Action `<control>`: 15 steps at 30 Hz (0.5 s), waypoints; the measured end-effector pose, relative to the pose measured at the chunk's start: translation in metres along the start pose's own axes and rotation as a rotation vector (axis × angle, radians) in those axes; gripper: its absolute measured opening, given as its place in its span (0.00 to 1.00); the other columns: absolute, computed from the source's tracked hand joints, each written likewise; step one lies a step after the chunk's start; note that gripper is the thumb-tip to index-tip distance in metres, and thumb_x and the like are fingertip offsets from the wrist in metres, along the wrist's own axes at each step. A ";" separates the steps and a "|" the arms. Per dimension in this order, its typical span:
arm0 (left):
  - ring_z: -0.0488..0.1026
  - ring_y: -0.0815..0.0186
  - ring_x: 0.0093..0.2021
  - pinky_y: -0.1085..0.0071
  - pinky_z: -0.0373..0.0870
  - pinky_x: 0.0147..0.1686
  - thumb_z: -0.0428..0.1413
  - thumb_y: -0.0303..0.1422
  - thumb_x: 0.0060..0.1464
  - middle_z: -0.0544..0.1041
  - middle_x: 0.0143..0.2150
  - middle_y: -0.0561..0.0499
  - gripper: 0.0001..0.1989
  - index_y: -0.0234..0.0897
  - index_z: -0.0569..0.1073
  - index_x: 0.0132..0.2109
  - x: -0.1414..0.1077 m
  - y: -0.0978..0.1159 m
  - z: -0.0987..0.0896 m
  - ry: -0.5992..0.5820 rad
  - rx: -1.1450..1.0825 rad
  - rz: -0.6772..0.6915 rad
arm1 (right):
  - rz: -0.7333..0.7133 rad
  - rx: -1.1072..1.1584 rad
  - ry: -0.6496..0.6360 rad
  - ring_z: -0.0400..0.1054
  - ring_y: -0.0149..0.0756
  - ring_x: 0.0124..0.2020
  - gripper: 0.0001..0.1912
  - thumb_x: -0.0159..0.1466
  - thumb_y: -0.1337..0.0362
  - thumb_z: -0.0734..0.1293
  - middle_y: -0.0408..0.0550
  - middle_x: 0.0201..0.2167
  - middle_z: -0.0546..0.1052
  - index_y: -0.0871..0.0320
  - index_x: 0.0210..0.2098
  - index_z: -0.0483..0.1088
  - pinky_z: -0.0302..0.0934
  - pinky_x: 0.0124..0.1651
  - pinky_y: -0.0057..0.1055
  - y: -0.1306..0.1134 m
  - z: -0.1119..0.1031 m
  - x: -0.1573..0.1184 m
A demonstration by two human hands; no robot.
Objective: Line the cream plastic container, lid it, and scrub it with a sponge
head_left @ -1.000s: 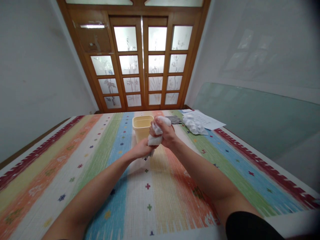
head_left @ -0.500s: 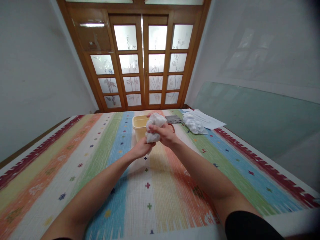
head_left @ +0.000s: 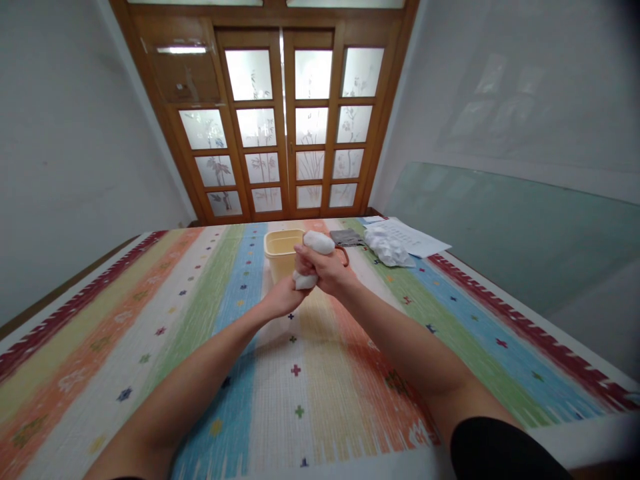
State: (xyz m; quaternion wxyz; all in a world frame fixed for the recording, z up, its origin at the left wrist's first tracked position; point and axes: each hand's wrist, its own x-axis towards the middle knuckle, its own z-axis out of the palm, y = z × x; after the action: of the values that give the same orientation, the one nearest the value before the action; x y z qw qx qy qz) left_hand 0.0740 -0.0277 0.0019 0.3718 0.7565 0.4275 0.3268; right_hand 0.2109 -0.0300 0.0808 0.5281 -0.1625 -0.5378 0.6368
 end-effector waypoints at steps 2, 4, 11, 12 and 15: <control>0.72 0.62 0.37 0.67 0.67 0.38 0.57 0.32 0.58 0.78 0.37 0.48 0.04 0.35 0.73 0.37 0.000 0.000 0.000 0.027 0.042 -0.001 | -0.020 0.042 0.024 0.43 0.21 0.16 0.30 0.57 0.48 0.80 0.30 0.15 0.53 0.54 0.23 0.55 0.39 0.20 0.25 0.001 0.002 0.001; 0.74 0.61 0.37 0.67 0.68 0.37 0.57 0.32 0.58 0.79 0.36 0.48 0.05 0.35 0.74 0.37 -0.001 0.000 0.001 0.046 0.074 -0.034 | -0.013 0.066 0.012 0.41 0.21 0.16 0.32 0.57 0.47 0.79 0.31 0.15 0.52 0.54 0.23 0.53 0.37 0.20 0.26 0.000 0.004 0.001; 0.76 0.58 0.44 0.65 0.73 0.43 0.65 0.31 0.50 0.80 0.44 0.45 0.19 0.32 0.74 0.49 0.000 0.015 0.001 0.128 -0.123 0.170 | 0.027 0.091 0.012 0.38 0.24 0.16 0.34 0.59 0.36 0.73 0.31 0.15 0.48 0.52 0.24 0.52 0.37 0.20 0.27 0.001 0.007 -0.001; 0.76 0.57 0.45 0.64 0.74 0.44 0.65 0.30 0.49 0.80 0.46 0.44 0.21 0.32 0.74 0.51 0.000 0.017 0.002 0.135 -0.156 0.193 | 0.026 0.081 0.023 0.38 0.24 0.17 0.34 0.60 0.36 0.73 0.32 0.15 0.48 0.52 0.24 0.52 0.37 0.20 0.27 0.003 0.007 -0.001; 0.76 0.57 0.46 0.64 0.75 0.45 0.64 0.27 0.48 0.80 0.46 0.44 0.19 0.32 0.75 0.49 0.001 0.017 0.004 0.135 -0.200 0.197 | -0.006 0.059 0.043 0.39 0.25 0.17 0.32 0.62 0.38 0.72 0.33 0.16 0.49 0.53 0.24 0.53 0.37 0.21 0.28 0.009 0.009 -0.002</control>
State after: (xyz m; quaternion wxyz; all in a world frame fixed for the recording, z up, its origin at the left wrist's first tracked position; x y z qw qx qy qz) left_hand 0.0844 -0.0341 0.0147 0.3818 0.7302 0.3408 0.4526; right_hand 0.2003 -0.0353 0.0752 0.5460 -0.1590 -0.5078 0.6471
